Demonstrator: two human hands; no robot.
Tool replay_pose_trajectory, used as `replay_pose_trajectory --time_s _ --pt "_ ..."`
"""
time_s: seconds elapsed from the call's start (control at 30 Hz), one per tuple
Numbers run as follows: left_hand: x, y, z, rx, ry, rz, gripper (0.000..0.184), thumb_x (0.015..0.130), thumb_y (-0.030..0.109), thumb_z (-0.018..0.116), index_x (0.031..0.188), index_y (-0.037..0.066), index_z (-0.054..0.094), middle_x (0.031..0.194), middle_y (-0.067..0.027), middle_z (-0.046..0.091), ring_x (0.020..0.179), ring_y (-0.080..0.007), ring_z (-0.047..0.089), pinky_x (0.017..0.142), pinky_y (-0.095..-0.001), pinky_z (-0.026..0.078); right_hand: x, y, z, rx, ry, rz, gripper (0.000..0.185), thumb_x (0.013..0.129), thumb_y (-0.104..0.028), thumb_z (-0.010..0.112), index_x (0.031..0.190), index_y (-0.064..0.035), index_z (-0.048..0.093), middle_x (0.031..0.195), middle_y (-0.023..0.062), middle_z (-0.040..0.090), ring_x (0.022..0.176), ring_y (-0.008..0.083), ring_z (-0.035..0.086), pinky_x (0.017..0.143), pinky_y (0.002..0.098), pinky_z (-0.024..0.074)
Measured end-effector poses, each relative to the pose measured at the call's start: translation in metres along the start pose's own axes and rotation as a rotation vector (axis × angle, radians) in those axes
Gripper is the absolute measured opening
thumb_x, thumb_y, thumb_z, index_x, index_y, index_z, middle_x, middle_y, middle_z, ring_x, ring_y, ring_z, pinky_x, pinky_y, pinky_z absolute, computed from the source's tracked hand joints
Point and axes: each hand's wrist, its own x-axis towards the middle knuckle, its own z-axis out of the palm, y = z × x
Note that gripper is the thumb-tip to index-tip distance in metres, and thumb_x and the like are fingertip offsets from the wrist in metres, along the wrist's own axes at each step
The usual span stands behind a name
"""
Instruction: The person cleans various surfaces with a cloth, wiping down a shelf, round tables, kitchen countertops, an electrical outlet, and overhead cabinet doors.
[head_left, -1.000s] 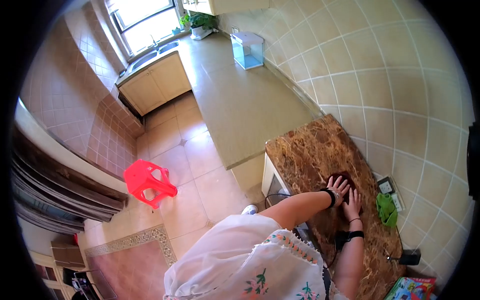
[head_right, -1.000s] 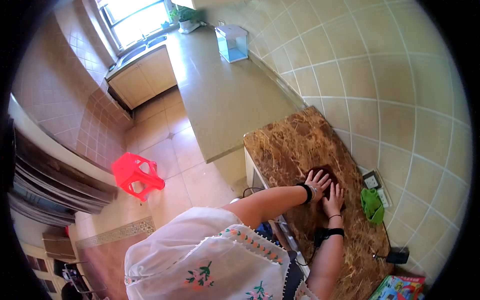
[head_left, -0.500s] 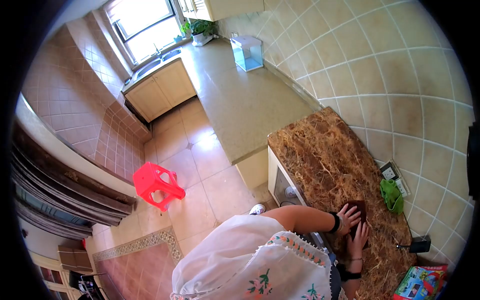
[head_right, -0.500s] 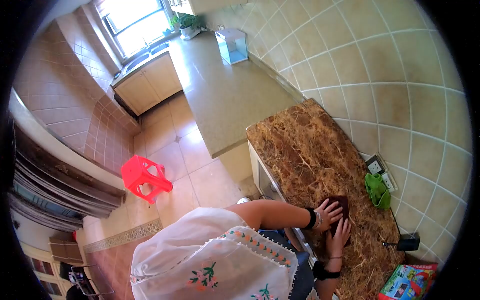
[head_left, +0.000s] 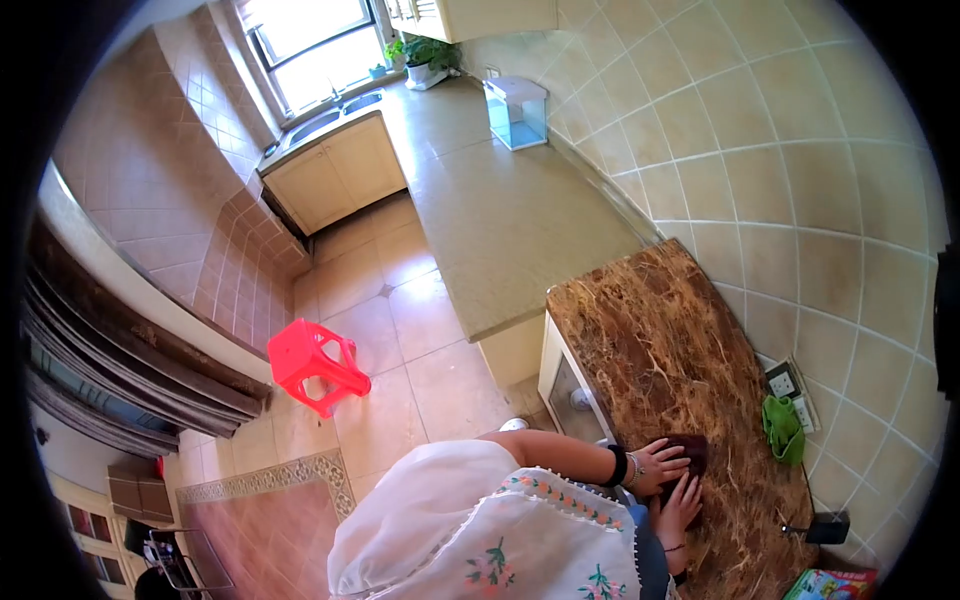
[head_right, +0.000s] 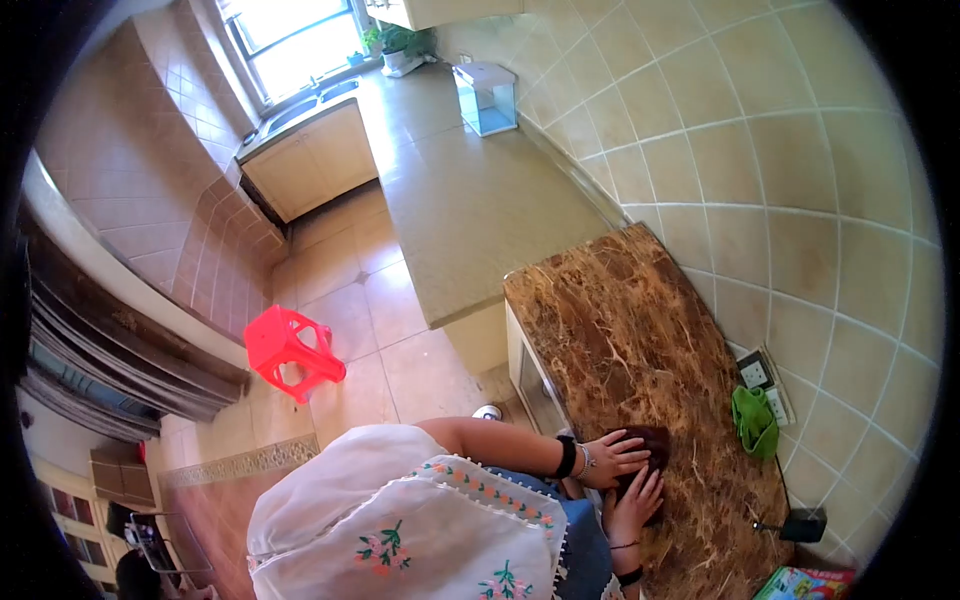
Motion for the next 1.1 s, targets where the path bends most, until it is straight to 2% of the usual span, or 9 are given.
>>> replay_pose_trajectory --time_s 0.17,0.33,0.43,0.53,0.67,0.83,0.93,1.1 --pt "-0.023 -0.038 -0.035 -0.064 0.024 -0.14 0.066 0.087 0.037 0.052 0.143 0.014 0.026 0.151 -0.0051 0.016 0.14 -0.0257 0.005 0.111 -0.0493 0.003 0.048 -0.036 -0.011 -0.003 -0.017 -0.136 0.082 0.083 -0.035 0.058 0.144 -0.0043 0.012 0.148 0.0201 0.012 0.136 0.0398 0.009 0.107 0.057 0.0122" --pt "-0.045 -0.091 -0.039 0.002 0.239 -0.263 0.068 0.082 0.035 0.058 0.141 0.013 0.031 0.149 -0.0064 0.023 0.139 -0.0276 0.014 0.111 -0.0487 0.01 0.105 -0.08 -0.015 -0.036 -0.063 -0.255 0.083 0.08 -0.031 0.06 0.144 -0.0066 0.012 0.149 0.0189 0.009 0.137 0.0386 0.007 0.108 0.0567 0.0093" --pt "-0.06 -0.121 -0.051 0.015 0.302 -0.358 0.067 0.083 0.036 0.056 0.141 0.013 0.031 0.148 -0.0066 0.025 0.139 -0.0279 0.015 0.111 -0.0478 0.011 0.139 -0.11 -0.013 -0.031 -0.054 -0.335 0.083 0.079 -0.031 0.061 0.144 -0.007 0.014 0.149 0.0179 0.012 0.137 0.0373 0.008 0.108 0.0569 0.0092" --pt "-0.071 -0.148 -0.064 -0.008 0.294 -0.477 0.068 0.084 0.037 0.053 0.143 0.015 0.027 0.15 -0.0057 0.021 0.139 -0.0273 0.013 0.111 -0.048 0.009 0.172 -0.135 -0.012 -0.027 -0.044 -0.412 0.082 0.079 -0.032 0.06 0.144 -0.0085 0.016 0.149 0.0162 0.011 0.138 0.0356 0.008 0.108 0.0562 0.0082" --pt "-0.069 -0.181 -0.083 0.009 0.284 -0.547 0.07 0.084 0.036 0.054 0.143 0.014 0.025 0.151 -0.0053 0.019 0.14 -0.0267 0.011 0.111 -0.0493 0.009 0.22 -0.153 -0.012 -0.014 -0.081 -0.446 0.082 0.079 -0.033 0.06 0.145 -0.0125 0.014 0.15 0.0129 0.011 0.138 0.0339 0.007 0.109 0.0557 0.0065" --pt "-0.051 -0.208 -0.091 0.032 0.346 -0.559 0.069 0.083 0.036 0.055 0.142 0.014 0.027 0.149 -0.0057 0.023 0.138 -0.0289 0.015 0.109 -0.0546 0.01 0.256 -0.164 -0.031 -0.067 -0.193 -0.41 0.082 0.083 -0.032 0.058 0.146 -0.0165 0.007 0.152 0.0083 0.005 0.139 0.0305 0.003 0.111 0.0491 0.0052" --pt "-0.04 -0.22 -0.098 0.046 0.341 -0.578 0.068 0.084 0.036 0.054 0.142 0.014 0.027 0.149 -0.0058 0.023 0.138 -0.0289 0.015 0.108 -0.0557 0.01 0.273 -0.165 -0.031 -0.081 -0.163 -0.395 0.082 0.083 -0.031 0.059 0.146 -0.0173 0.008 0.152 0.008 0.006 0.139 0.0307 0.003 0.111 0.0496 0.0052" --pt "-0.03 -0.205 -0.13 0.008 0.063 -0.651 0.063 0.092 0.036 0.04 0.146 0.015 0.015 0.153 -0.0066 0.007 0.14 -0.0322 0.001 0.107 -0.0587 0.005 0.275 -0.155 -0.03 -0.002 -0.098 -0.363 0.077 0.083 -0.028 0.06 0.145 -0.0181 0.015 0.151 0.0079 0.01 0.139 0.0316 0.006 0.111 0.0508 0.0085"
